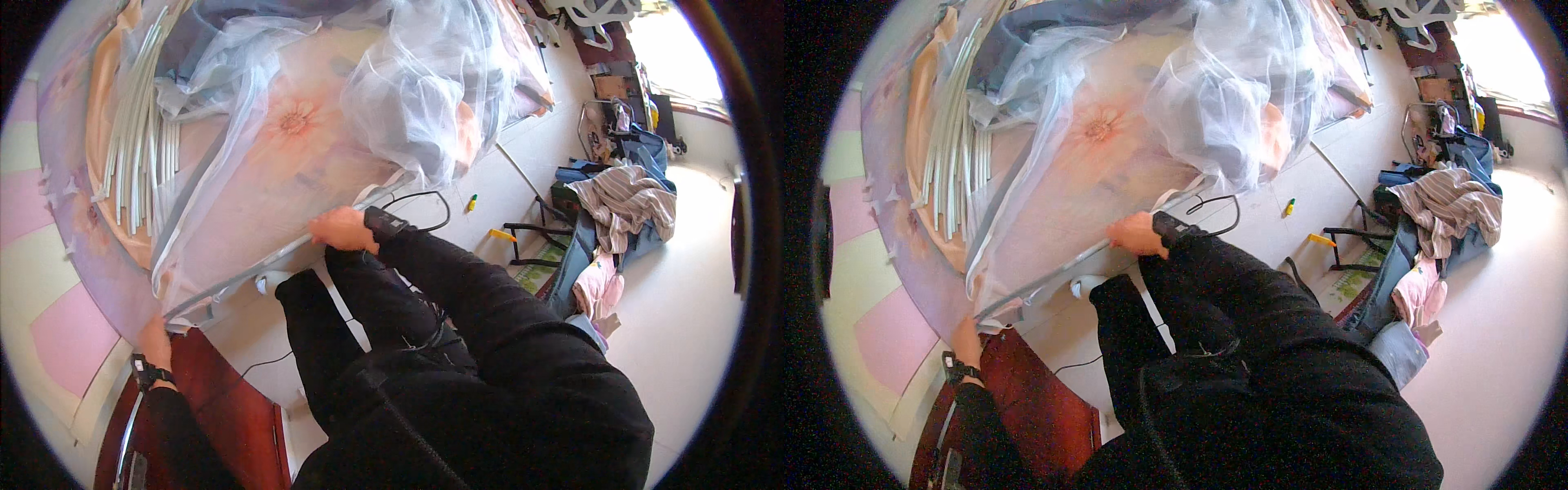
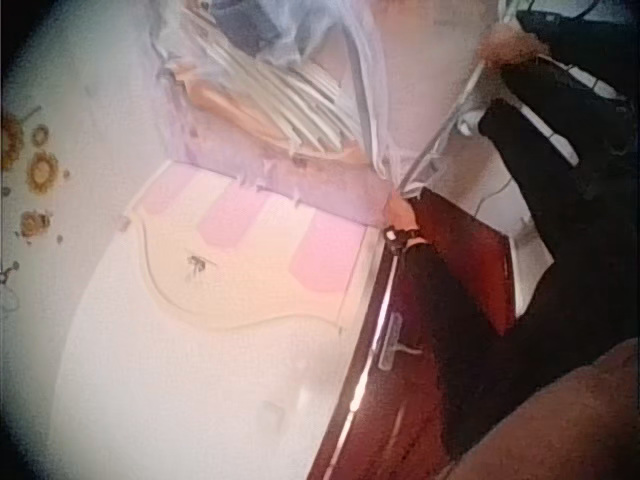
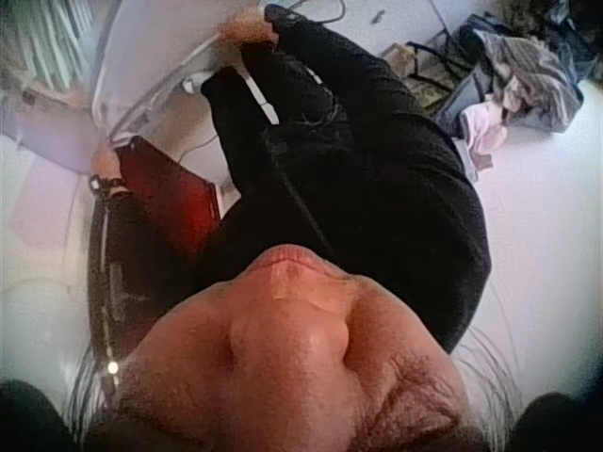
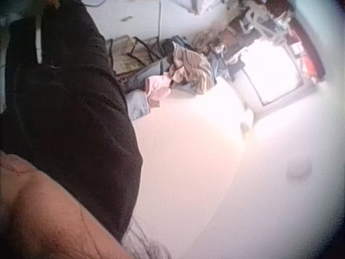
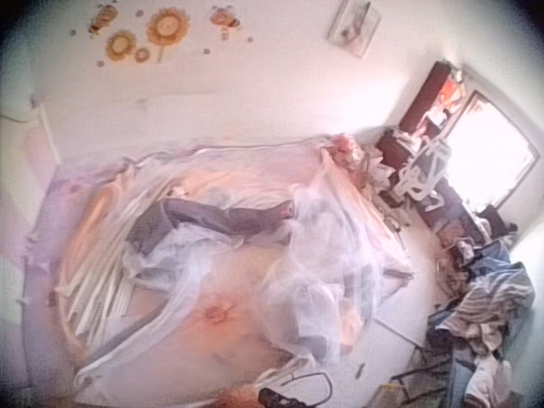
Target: The person assembles a mosquito net over a bed by inserting white support poles into fabric sleeves and connecting them to form a frame. They repeatedly insert, adjust, and secure the poles while the net remains draped over the bed.
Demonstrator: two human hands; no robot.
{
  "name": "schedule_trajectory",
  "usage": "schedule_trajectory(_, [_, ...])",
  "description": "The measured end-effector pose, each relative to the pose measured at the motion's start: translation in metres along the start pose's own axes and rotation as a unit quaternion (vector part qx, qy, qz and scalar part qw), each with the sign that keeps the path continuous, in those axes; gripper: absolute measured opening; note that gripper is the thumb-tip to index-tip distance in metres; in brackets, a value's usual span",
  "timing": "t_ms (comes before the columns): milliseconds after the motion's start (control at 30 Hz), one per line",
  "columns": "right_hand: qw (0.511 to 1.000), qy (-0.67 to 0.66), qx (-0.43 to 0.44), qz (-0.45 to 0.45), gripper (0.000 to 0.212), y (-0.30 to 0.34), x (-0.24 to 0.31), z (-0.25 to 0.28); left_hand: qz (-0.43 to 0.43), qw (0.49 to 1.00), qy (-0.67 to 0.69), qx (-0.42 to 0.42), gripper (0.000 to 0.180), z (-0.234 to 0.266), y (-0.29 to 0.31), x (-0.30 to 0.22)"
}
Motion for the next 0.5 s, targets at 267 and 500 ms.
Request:
schedule_trajectory(267, [0.998,0.028,-0.028,0.043,0.018,-0.026,0.028,-0.022,-0.118,0.952,0.184,-0.216,0.053,0.053,0.018,-0.194])
schedule_trajectory(500, [0.981,0.051,-0.177,0.063,0.024,0.017,0.021,0.003,-0.181,0.975,0.116,-0.061,0.032,0.065,0.009,-0.288])
Point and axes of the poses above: each hand's wrist, its own y-axis away from the middle knuckle, its own z-axis out of the back of the hand, x = y × z, the point moved 6 cm from there along -y, towards the middle knuckle, and after that the axes turned 5 degrees about z, right-handed, at the moved point
